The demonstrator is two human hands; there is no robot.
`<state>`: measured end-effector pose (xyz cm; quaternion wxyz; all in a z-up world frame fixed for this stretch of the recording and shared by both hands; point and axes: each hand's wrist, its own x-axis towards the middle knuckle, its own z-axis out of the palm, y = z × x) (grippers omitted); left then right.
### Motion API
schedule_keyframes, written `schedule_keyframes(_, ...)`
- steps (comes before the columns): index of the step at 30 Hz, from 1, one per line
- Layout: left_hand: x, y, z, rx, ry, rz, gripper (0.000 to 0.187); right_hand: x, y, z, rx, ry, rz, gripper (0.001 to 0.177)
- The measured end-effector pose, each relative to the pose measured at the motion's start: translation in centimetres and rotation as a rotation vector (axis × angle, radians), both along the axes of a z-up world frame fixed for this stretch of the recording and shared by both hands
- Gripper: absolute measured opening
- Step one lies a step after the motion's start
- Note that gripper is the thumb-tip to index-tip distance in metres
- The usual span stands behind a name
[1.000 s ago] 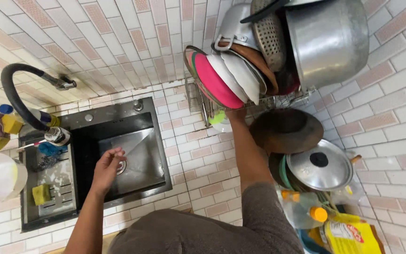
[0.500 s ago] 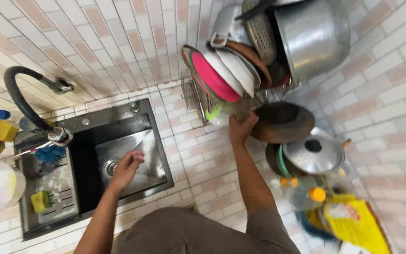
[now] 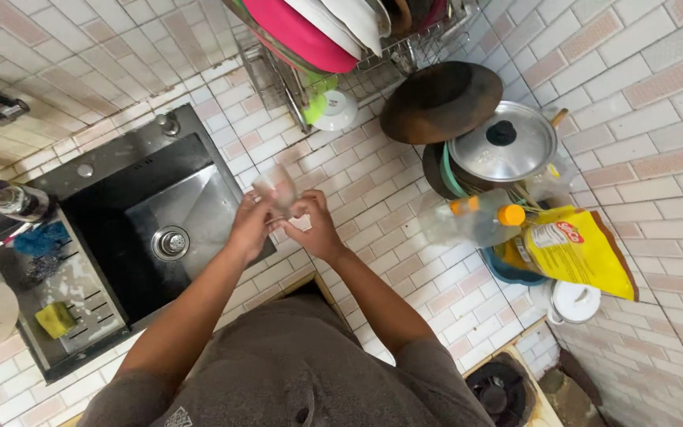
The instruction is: Gathering glasses and dishes from a table and carrying them to the kitchen sink.
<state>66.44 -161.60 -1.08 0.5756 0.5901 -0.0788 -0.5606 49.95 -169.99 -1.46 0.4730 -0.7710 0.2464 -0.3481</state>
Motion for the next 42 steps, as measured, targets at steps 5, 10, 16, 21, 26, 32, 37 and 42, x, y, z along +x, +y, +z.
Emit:
schedule_keyframes(5,1.4,2.8,-0.7,-0.018,0.172,0.182,0.044,-1.3,-0.7,4.9,0.137,-0.006,0.369,0.04)
schedule_keyframes(10,3.7,7.6,-3.0,-0.243,0.24,0.309,0.031,-1.1,-4.2,0.1,0.074,0.024,0.225,0.027)
schedule_keyframes(16,6.2,11.1,-1.9,-0.001,-0.054,0.456,0.019,2.6,-14.0,-1.1,-0.358,0.091,-0.057,0.033)
schedule_keyframes(21,6.5,13.1,-1.7,0.096,-0.122,0.556,0.024,7.0,-21.8,-3.1,-0.482,0.185,-0.119,0.043)
schedule_keyframes(26,6.9,14.0,-2.4,0.199,-0.084,0.643,0.027,12.5,-27.4,-6.8,-0.623,0.393,-0.274,0.055)
schedule_keyframes(32,6.5,13.8,-0.5,0.227,-0.102,0.766,0.025,17.4,-31.3,-6.8,-0.51,0.209,-0.337,0.055)
schedule_keyframes(37,7.2,15.1,-4.4,0.082,-0.056,0.819,0.019,17.6,-32.6,-7.8,-0.4,0.111,-0.396,0.054)
schedule_keyframes(42,7.5,13.5,-3.3,-0.002,0.012,0.859,0.012,16.6,-34.5,-9.1,-0.319,0.011,-0.452,0.054)
